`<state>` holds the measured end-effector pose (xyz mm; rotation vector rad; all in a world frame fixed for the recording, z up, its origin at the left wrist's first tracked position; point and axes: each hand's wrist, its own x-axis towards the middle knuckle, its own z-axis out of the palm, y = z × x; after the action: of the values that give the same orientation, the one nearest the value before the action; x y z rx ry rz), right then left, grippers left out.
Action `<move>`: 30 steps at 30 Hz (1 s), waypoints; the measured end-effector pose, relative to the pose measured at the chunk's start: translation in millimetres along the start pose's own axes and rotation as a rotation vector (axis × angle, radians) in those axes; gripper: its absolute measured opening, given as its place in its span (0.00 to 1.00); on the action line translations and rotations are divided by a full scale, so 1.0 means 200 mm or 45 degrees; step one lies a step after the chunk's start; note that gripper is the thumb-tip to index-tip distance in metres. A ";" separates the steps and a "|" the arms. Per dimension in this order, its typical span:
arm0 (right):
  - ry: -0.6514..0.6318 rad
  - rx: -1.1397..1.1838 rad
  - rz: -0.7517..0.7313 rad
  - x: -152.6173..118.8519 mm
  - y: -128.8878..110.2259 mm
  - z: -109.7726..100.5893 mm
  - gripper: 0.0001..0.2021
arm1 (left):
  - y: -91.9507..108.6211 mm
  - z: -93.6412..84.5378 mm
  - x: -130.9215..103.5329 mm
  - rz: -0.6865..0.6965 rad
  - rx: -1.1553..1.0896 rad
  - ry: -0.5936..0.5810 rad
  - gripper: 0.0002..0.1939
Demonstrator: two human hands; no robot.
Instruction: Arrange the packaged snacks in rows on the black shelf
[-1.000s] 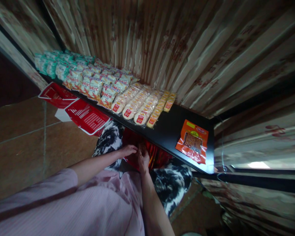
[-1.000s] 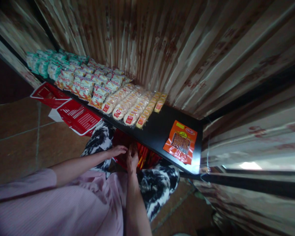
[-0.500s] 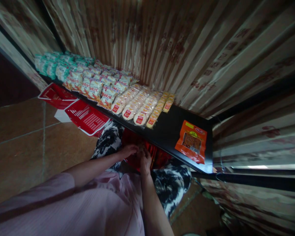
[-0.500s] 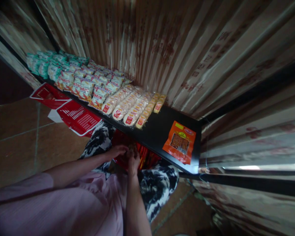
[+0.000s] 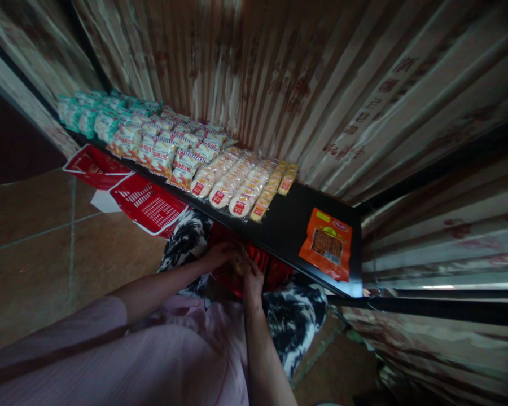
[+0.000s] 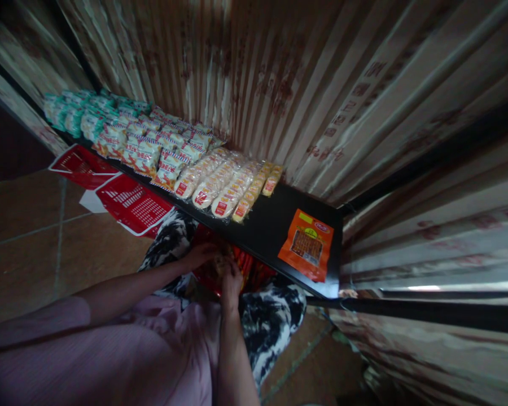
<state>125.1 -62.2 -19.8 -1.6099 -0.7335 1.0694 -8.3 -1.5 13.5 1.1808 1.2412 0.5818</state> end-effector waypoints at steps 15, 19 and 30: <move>-0.051 0.337 0.065 -0.05 -0.09 -0.01 0.23 | 0.05 0.04 -0.08 -0.231 -0.215 0.043 0.16; -0.103 0.518 0.062 -0.08 -0.14 -0.02 0.23 | 0.07 0.05 -0.11 -0.303 -0.358 0.053 0.14; -0.125 0.531 0.050 -0.13 -0.20 -0.03 0.24 | 0.10 0.08 -0.14 -0.418 -0.535 -0.100 0.09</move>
<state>122.3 -74.8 26.6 -1.2262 -0.5013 1.2438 2.1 -24.7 41.3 0.6272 1.1445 0.5119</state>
